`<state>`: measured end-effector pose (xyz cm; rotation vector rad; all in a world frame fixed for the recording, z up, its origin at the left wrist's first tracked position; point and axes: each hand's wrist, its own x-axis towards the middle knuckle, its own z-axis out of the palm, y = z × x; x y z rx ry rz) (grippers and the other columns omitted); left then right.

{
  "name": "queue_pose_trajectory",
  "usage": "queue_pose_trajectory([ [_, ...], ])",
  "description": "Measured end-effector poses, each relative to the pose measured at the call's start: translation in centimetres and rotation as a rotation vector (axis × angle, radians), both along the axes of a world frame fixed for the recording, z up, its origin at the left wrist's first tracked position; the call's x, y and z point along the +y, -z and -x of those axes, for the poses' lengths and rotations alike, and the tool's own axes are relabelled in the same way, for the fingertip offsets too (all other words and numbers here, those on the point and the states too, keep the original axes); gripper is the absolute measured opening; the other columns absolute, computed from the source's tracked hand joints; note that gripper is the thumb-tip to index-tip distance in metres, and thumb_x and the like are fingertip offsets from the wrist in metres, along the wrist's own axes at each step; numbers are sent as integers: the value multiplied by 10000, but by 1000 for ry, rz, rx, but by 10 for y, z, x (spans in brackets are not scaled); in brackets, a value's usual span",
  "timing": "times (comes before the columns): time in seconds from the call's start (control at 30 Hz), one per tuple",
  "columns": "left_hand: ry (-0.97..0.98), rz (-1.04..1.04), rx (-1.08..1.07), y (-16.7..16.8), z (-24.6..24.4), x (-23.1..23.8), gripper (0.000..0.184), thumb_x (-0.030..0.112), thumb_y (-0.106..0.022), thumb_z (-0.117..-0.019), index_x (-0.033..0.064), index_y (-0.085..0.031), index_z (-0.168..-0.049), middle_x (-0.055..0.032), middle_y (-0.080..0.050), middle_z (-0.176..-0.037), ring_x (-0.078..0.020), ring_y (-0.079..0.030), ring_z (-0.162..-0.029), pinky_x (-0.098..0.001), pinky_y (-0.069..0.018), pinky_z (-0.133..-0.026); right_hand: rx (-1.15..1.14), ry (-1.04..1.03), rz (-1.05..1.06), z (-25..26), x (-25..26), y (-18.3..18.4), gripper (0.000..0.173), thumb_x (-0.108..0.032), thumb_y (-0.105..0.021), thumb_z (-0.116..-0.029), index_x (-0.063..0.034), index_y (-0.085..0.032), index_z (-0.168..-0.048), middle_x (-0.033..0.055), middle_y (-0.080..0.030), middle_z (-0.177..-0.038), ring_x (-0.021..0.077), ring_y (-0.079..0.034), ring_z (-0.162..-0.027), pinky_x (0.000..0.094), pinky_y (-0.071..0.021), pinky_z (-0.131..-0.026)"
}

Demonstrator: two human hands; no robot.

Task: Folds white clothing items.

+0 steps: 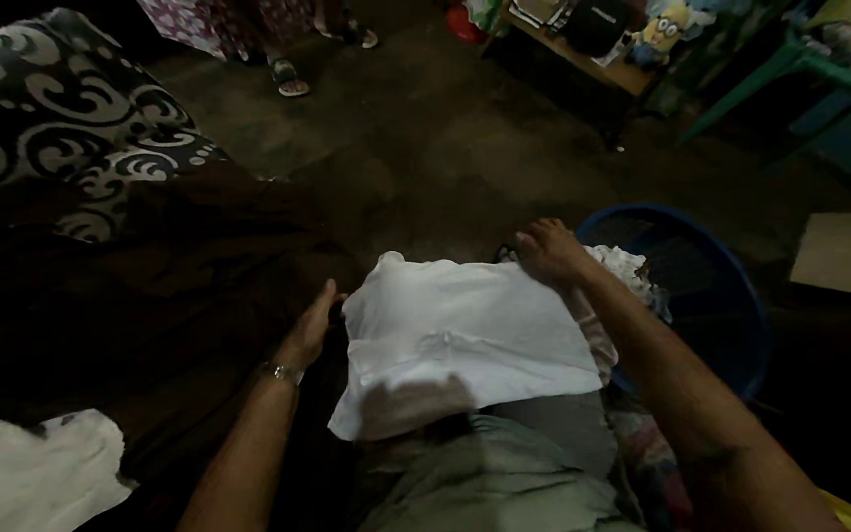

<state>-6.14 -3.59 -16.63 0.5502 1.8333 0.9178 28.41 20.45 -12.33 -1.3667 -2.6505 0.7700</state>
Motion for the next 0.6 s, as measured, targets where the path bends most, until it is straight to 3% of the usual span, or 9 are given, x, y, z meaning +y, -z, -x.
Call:
queue_pose_trajectory([
  [0.07, -52, 99, -142, 1, -2, 26, 823, 649, -166, -1052, 1, -638, -1237, -150, -683, -1022, -211, -649, -889, -384, -536, -799, -137, 100, 186, -12, 36, 13, 595, -498, -395, -1087, -33, -617, -1384, 240, -574, -1426, 471, -439, -1398, 732, -266, -1118],
  [0.13, -92, 114, -290, 2, -2, 46, 819, 703, -238, -1020, 20, -655, -1193, -136, -703, -931, -211, -678, -810, -384, -569, -733, -222, 97, 399, -23, 58, 22, 667, -533, -315, -1094, 4, -613, -1352, 266, -613, -1344, 444, -552, -1292, 663, -362, -1102],
  [0.23, -59, 56, -370, -3, -7, 65, 555, 573, -401, -1045, 92, -625, -1208, -71, -687, -954, -162, -674, -820, -351, -574, -718, -225, 108, 518, -35, 61, 16, 681, -514, -359, -1092, 89, -626, -1265, 319, -628, -1252, 444, -600, -1202, 624, -412, -1064],
  [0.33, -53, 32, -301, -15, -16, 74, 311, 345, -525, -1049, 88, -627, -1191, -59, -681, -940, -137, -669, -805, -322, -572, -708, -118, 169, 596, -50, 48, -6, 556, -437, -431, -1093, 31, -606, -1337, 265, -628, -1287, 362, -606, -1202, 546, -436, -1071],
  [0.47, -57, -139, -156, -23, -11, 74, 290, 206, -585, -1028, 56, -583, -1276, -80, -671, -1000, -131, -658, -829, -327, -571, -757, -102, 96, 496, -86, 51, -4, 381, -331, -607, -1037, 32, -674, -1133, 187, -678, -977, 251, -649, -876, 462, -532, -858],
  [0.6, -62, -459, -95, -49, -3, 55, 266, 19, -601, -984, 83, -561, -1238, -2, -699, -974, -78, -695, -816, -280, -608, -738, 116, 95, 219, -107, 30, -42, 201, -127, -704, -970, 41, -668, -1073, 182, -656, -875, 266, -623, -765, 496, -539, -750],
])
